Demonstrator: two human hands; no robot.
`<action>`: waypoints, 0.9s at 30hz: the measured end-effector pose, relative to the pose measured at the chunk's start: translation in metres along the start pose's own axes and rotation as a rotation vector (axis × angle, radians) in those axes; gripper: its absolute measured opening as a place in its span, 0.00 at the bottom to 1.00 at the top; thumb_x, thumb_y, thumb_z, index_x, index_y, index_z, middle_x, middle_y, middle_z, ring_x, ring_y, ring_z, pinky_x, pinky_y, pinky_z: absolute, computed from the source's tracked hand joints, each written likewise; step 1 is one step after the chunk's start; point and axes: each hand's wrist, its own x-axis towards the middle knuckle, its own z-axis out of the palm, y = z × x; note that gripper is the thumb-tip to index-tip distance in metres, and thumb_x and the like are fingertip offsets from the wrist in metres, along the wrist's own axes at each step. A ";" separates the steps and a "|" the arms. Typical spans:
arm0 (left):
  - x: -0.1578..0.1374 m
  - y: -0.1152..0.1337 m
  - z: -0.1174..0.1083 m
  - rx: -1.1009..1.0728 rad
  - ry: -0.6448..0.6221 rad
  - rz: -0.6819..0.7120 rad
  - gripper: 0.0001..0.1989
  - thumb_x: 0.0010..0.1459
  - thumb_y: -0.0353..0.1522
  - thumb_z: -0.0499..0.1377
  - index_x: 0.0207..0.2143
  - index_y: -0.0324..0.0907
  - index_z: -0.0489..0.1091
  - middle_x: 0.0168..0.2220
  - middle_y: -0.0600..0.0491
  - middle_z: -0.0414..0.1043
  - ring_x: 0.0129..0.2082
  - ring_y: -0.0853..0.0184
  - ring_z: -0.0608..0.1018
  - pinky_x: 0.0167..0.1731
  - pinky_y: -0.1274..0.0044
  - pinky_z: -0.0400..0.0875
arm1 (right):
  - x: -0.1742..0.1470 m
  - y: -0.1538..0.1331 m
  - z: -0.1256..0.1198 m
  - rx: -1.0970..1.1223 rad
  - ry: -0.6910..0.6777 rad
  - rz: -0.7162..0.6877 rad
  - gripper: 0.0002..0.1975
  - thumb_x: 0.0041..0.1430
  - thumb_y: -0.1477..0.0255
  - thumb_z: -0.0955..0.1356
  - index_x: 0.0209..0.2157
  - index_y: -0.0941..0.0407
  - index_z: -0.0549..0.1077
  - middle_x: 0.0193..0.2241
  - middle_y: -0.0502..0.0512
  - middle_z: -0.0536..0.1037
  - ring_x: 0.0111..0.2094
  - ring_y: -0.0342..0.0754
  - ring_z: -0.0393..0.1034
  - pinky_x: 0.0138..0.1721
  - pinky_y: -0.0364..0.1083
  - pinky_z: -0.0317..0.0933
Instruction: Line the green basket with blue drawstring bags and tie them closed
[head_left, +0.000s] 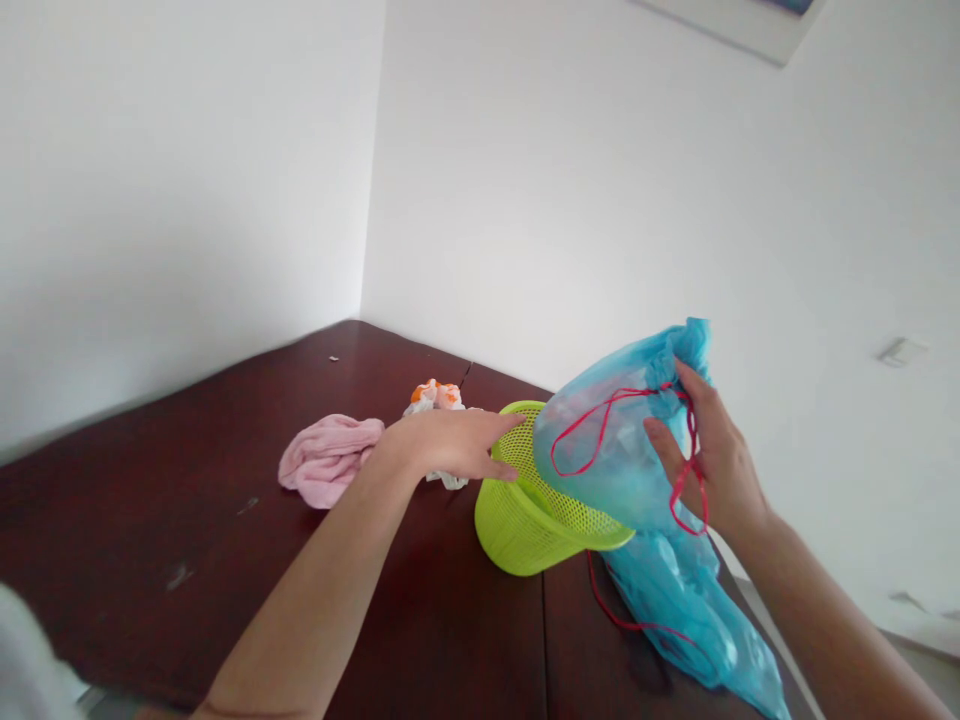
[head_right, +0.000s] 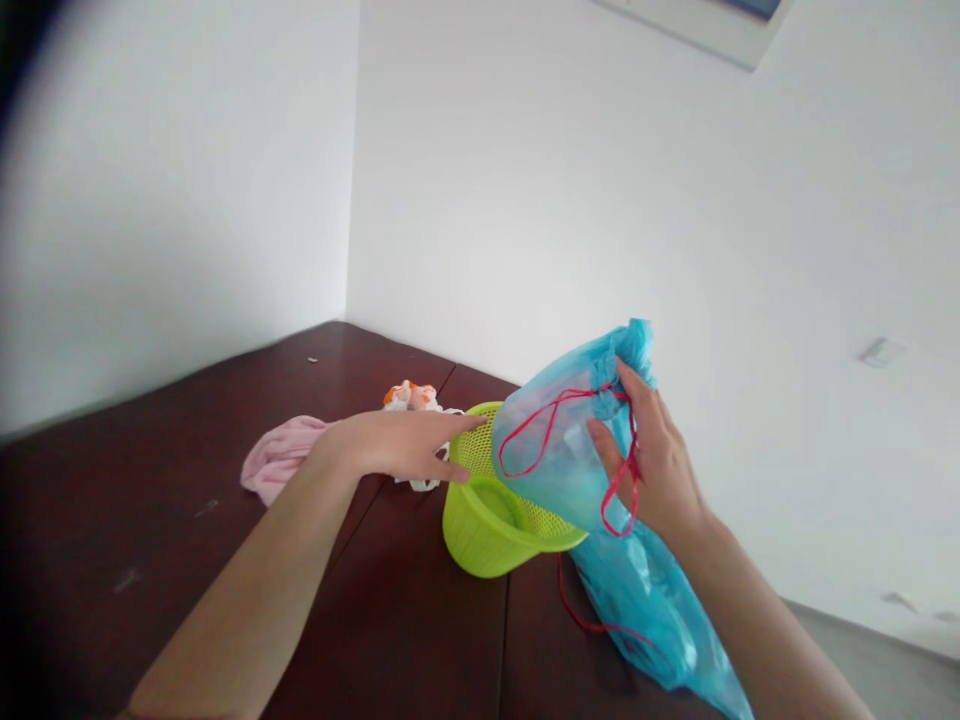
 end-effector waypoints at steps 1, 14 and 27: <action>0.001 -0.001 0.001 0.003 -0.003 -0.005 0.46 0.71 0.53 0.69 0.85 0.53 0.63 0.77 0.40 0.77 0.71 0.43 0.83 0.70 0.58 0.76 | 0.003 0.002 -0.002 -0.064 0.018 -0.040 0.43 0.80 0.52 0.72 0.86 0.52 0.60 0.72 0.72 0.79 0.68 0.73 0.79 0.68 0.70 0.78; 0.003 -0.003 0.004 -0.010 -0.032 0.024 0.41 0.74 0.52 0.68 0.84 0.56 0.66 0.83 0.44 0.67 0.80 0.43 0.74 0.81 0.54 0.65 | 0.027 0.103 0.013 -0.405 -0.067 -0.050 0.47 0.78 0.52 0.72 0.86 0.59 0.56 0.72 0.77 0.76 0.71 0.77 0.74 0.74 0.74 0.69; 0.004 -0.007 0.005 -0.009 -0.012 0.038 0.43 0.71 0.53 0.71 0.83 0.56 0.67 0.81 0.44 0.72 0.78 0.46 0.77 0.79 0.59 0.68 | -0.032 0.207 0.112 -0.409 -0.415 0.208 0.46 0.73 0.63 0.70 0.84 0.67 0.58 0.73 0.83 0.73 0.74 0.76 0.69 0.76 0.71 0.64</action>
